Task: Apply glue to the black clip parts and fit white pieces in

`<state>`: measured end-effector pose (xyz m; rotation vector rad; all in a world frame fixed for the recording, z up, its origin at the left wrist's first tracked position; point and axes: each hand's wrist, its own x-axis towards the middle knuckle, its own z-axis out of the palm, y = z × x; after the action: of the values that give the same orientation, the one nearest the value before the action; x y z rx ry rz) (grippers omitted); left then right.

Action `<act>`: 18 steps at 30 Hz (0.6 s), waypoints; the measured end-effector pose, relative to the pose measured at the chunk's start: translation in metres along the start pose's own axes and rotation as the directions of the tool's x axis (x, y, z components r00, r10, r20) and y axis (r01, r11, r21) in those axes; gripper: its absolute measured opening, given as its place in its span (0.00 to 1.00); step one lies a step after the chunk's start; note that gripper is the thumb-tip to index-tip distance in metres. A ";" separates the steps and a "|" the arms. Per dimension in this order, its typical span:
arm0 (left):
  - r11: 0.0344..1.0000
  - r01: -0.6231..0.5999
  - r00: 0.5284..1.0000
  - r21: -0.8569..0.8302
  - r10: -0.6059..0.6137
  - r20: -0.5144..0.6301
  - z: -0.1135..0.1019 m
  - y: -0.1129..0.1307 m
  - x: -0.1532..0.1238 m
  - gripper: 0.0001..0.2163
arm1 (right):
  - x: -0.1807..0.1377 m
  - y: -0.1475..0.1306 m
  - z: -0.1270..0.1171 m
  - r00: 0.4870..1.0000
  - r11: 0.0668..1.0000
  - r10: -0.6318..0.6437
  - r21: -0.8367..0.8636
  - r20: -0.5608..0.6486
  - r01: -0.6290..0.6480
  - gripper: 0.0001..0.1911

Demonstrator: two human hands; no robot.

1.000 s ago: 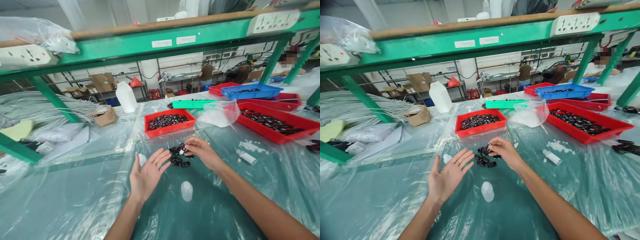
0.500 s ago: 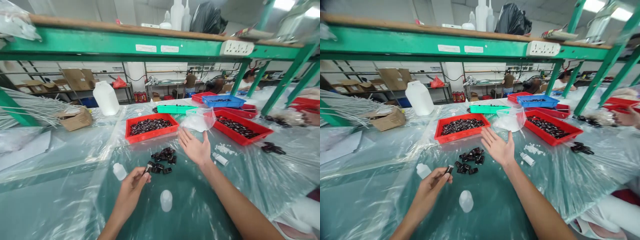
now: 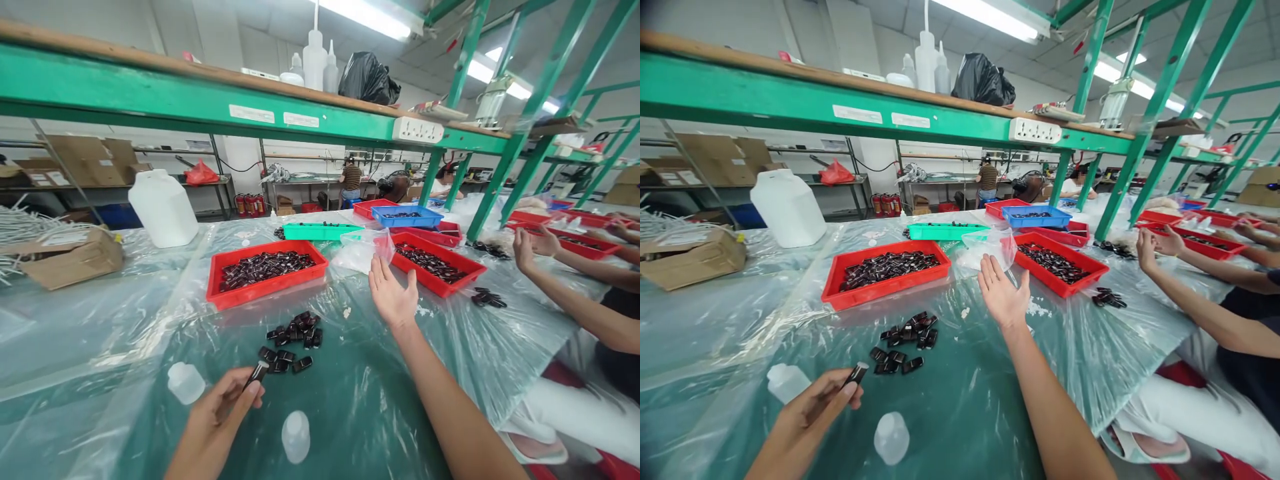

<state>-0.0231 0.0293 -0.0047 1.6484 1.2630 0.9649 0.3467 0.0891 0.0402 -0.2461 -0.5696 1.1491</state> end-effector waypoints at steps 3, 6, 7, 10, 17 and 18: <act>1.000 -0.003 1.000 0.016 0.003 0.006 -0.002 0.000 0.001 0.22 | 0.001 -0.002 -0.001 0.999 1.000 -0.013 0.014 -0.032 0.013 0.26; 1.000 -0.004 1.000 0.020 0.004 -0.003 -0.004 0.000 0.001 0.22 | 0.001 -0.004 -0.001 0.998 1.000 -0.024 0.012 -0.049 0.025 0.25; 1.000 -0.005 1.000 0.020 0.005 -0.003 -0.004 0.001 0.000 0.22 | 0.001 -0.005 -0.001 0.998 1.000 -0.028 0.006 -0.052 0.029 0.24; 1.000 -0.005 1.000 0.019 0.005 -0.001 -0.004 0.003 -0.001 0.22 | 0.001 -0.006 -0.001 0.997 0.998 -0.049 -0.039 -0.055 0.047 0.24; 1.000 -0.007 1.000 -0.007 0.007 0.008 -0.002 0.007 -0.002 0.20 | 0.003 -0.008 -0.001 0.991 0.935 -0.129 -0.339 -0.040 0.108 0.23; 1.000 -0.008 1.000 -0.012 0.008 0.010 -0.002 0.007 -0.002 0.20 | 0.005 -0.009 -0.002 0.991 0.907 -0.127 -0.410 -0.040 0.100 0.23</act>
<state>-0.0226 0.0268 0.0021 1.6481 1.2433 0.9660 0.3566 0.0898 0.0439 -0.6012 -0.7536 0.8964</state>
